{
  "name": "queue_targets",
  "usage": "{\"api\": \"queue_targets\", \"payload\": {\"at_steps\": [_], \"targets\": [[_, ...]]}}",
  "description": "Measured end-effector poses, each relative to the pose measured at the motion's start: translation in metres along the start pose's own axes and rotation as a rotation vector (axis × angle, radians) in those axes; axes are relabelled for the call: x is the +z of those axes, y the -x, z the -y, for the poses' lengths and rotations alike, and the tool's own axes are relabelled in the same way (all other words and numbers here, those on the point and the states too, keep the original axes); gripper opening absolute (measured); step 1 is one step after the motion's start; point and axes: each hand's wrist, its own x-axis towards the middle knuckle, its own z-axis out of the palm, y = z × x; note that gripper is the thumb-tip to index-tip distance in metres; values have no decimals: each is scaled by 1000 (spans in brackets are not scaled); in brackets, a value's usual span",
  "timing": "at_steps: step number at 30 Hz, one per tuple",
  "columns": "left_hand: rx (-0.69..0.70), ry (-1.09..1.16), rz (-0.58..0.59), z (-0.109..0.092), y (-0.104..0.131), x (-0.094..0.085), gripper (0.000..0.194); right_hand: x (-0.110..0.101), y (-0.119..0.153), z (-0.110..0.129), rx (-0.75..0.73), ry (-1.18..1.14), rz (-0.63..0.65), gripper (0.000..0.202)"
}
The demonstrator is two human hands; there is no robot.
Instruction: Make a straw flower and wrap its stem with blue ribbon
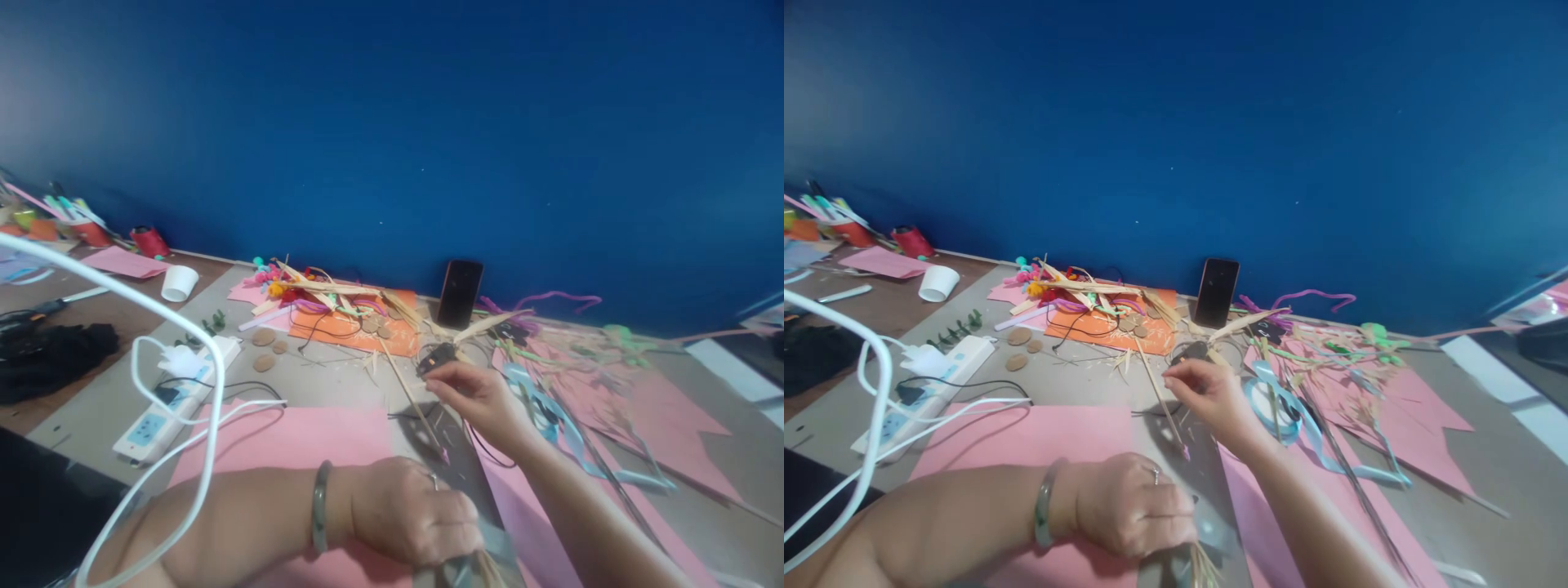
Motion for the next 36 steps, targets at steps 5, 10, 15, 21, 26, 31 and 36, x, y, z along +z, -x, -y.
{"api": "queue_targets", "payload": {"at_steps": [5,10,15,21,26,31,36], "targets": [[32,-34,35,6,0,0,18,35,-37,11,-205,211,323,12],[96,-44,40,10,0,-2,18,93,-87,28,-319,566,494,15],[114,-63,20,11,-2,-5,21,137,-115,41,-288,682,508,19],[124,-58,-15,12,-4,-12,26,160,-123,47,-188,768,519,26],[133,-77,17,17,-4,-11,26,142,-118,42,-186,752,535,24],[135,-100,-33,18,-1,-5,21,108,-106,40,-175,703,532,18],[125,-118,-48,17,1,-6,20,95,-95,37,-173,669,540,16]]}}
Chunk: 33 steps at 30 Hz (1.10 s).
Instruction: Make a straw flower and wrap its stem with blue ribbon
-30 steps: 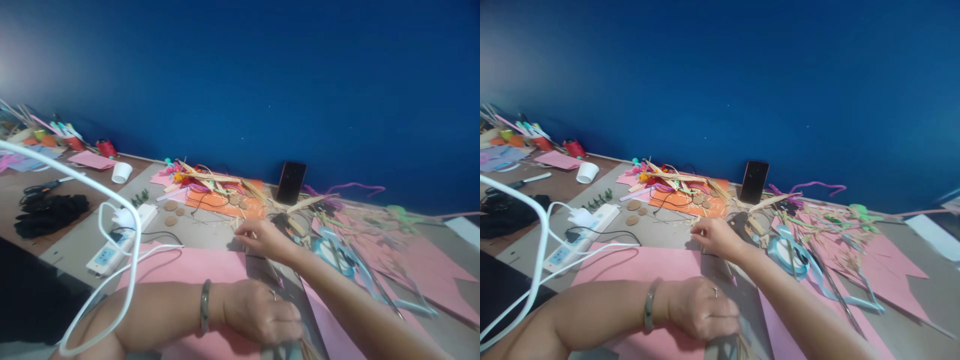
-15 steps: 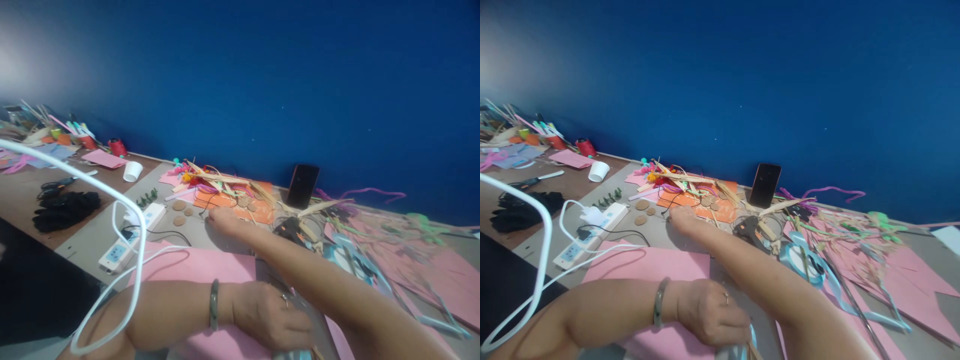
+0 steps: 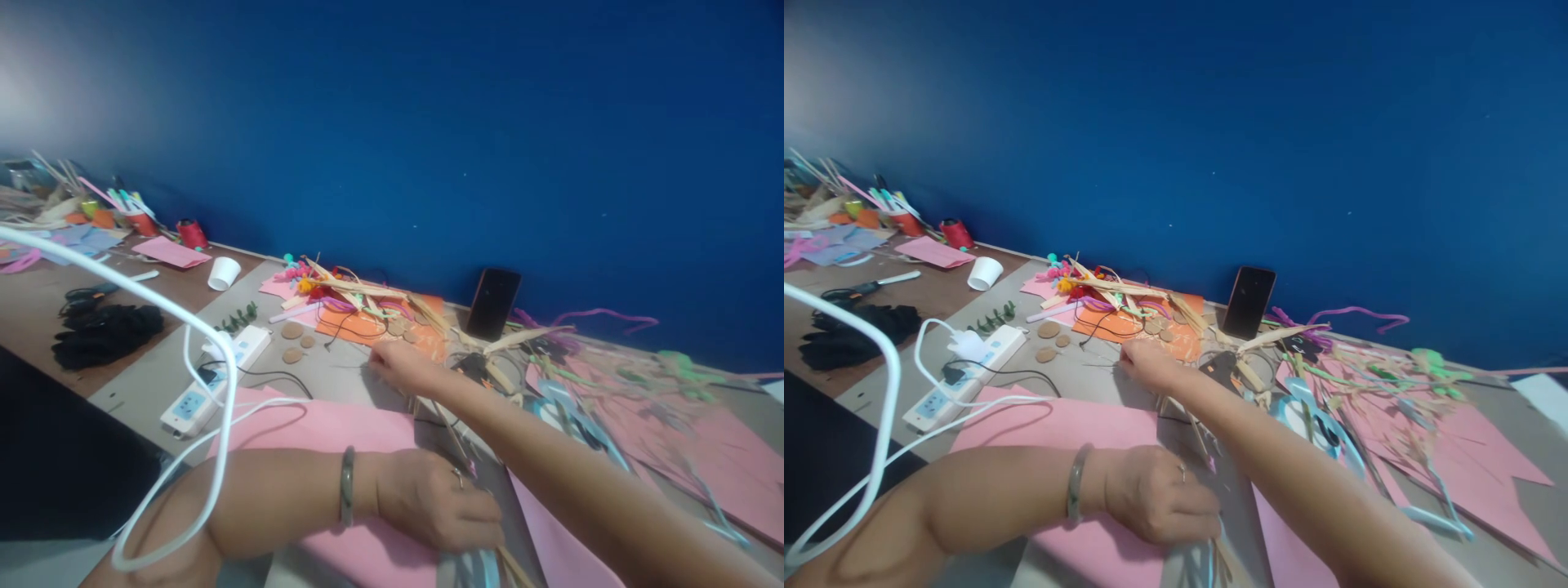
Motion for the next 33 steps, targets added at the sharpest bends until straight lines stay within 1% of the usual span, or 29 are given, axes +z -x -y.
{"api": "queue_targets", "payload": {"at_steps": [3,6,10,14,16,19,21,24,28,33], "targets": [[-3,2,56,1,0,1,21,9,3,0,4,5,0,18],[-5,13,70,2,1,3,19,17,4,0,5,14,-10,21],[-19,24,65,0,4,5,19,18,5,-7,-13,18,-20,27],[-26,14,115,-1,4,4,16,17,9,-16,-21,63,-68,28],[-20,17,110,-1,4,4,16,19,11,-20,-3,76,-94,27],[-26,9,57,-1,3,4,17,21,12,-24,22,64,-123,26],[-21,5,48,0,3,4,17,21,11,-25,27,54,-135,23],[-19,3,90,-1,4,3,17,20,8,-23,27,53,-135,19],[-35,-7,130,-1,4,3,14,17,1,-15,39,86,-121,20],[-6,3,80,-1,5,6,17,13,-15,-5,69,147,-86,24]]}}
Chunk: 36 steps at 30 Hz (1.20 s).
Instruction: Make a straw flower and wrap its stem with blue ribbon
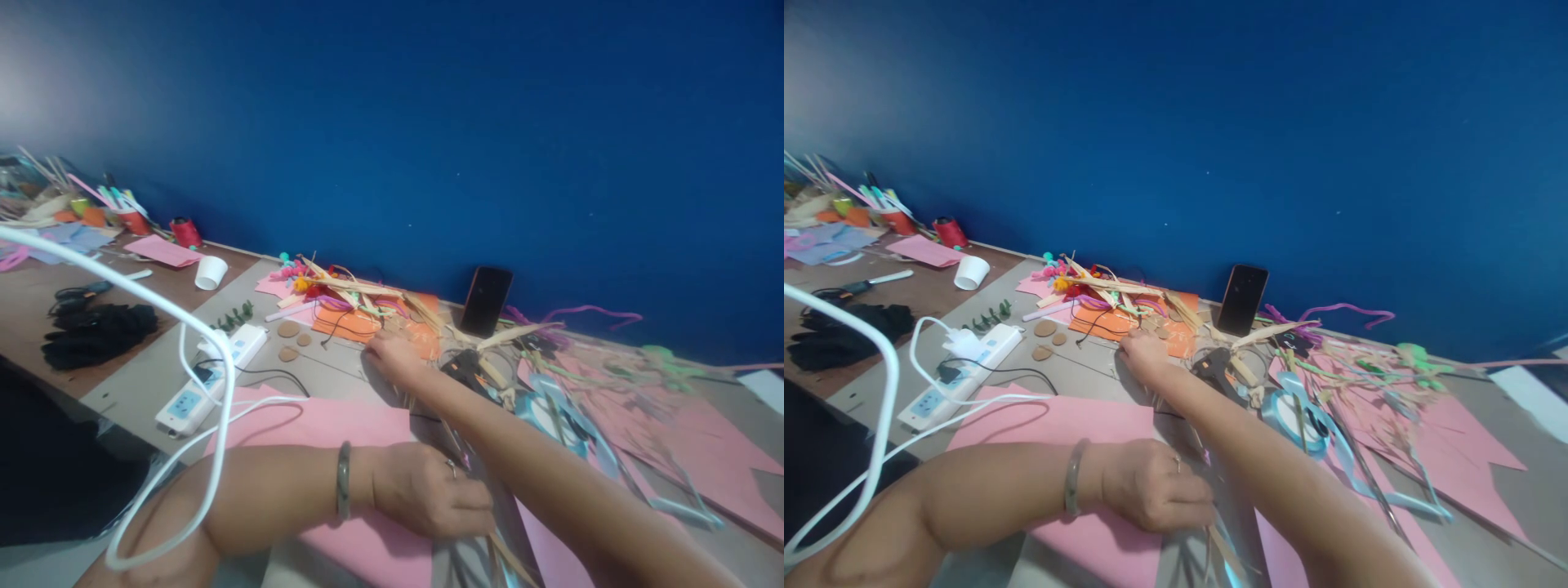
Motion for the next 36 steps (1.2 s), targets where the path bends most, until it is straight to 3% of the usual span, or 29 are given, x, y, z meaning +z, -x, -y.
{"api": "queue_targets", "payload": {"at_steps": [9,16,21,28,36], "targets": [[6,-14,5,1,-4,-7,19,0,-13,0,14,20,89,19],[6,-27,-31,2,-5,-10,23,-21,-7,-15,-63,-175,75,17],[4,-26,-86,2,-5,-10,22,-33,-6,-16,-87,-254,-3,18],[0,-27,-104,2,-2,-8,18,-24,-6,-12,-111,-244,-1,15],[-22,-20,-99,1,-2,-8,18,-19,-4,-30,-92,-39,21,12]]}}
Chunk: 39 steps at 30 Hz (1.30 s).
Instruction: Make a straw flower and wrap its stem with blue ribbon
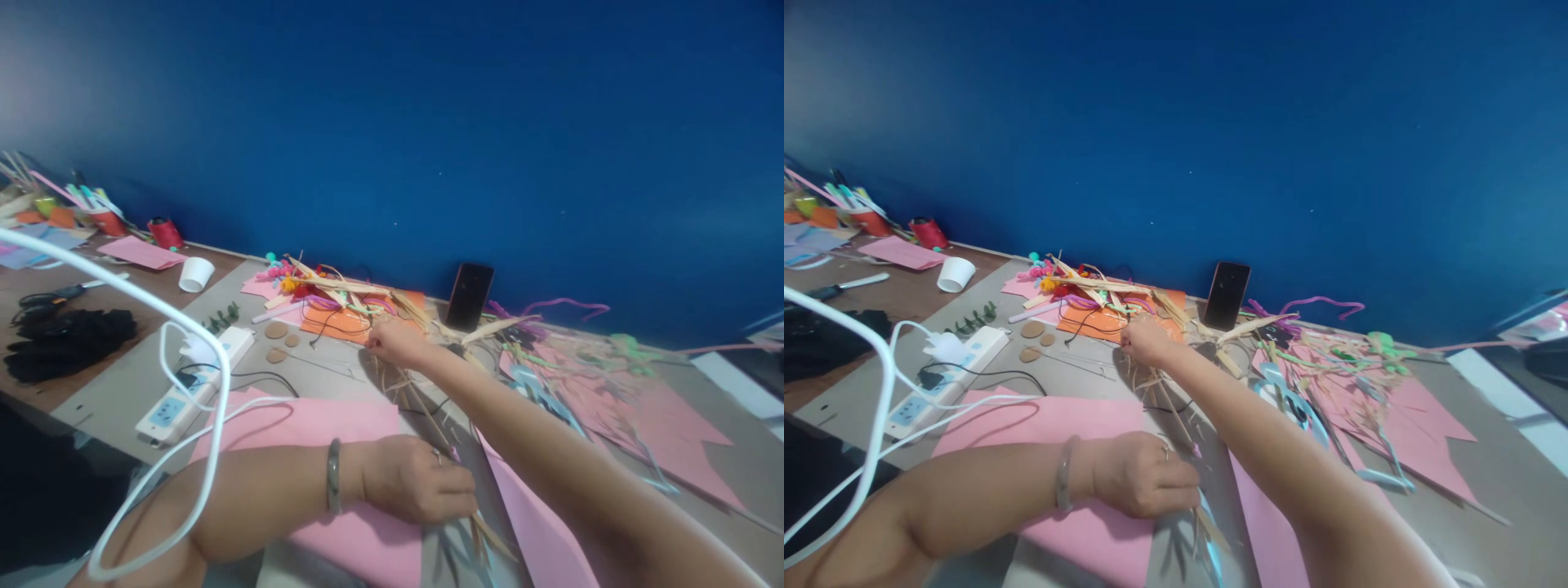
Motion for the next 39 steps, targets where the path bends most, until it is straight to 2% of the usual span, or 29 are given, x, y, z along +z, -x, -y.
{"api": "queue_targets", "payload": {"at_steps": [5,9,13,18,27,32,36,39], "targets": [[4,-7,44,0,0,-1,18,5,2,0,-29,116,80,14],[-6,-9,32,0,-1,-2,19,12,1,1,-43,177,104,18],[6,-10,25,0,-2,-2,20,16,4,1,-78,201,102,18],[-5,-22,-49,0,-3,-2,21,17,11,2,-90,158,51,14],[5,-34,-47,0,-4,-2,20,10,8,-4,-4,-197,-56,11],[10,-31,-79,1,-4,0,22,9,3,-4,30,-470,-53,8],[25,-20,-6,1,-2,1,22,16,-1,-3,83,-678,-42,3],[16,-19,35,0,0,2,23,21,-4,-4,117,-827,-29,11]]}}
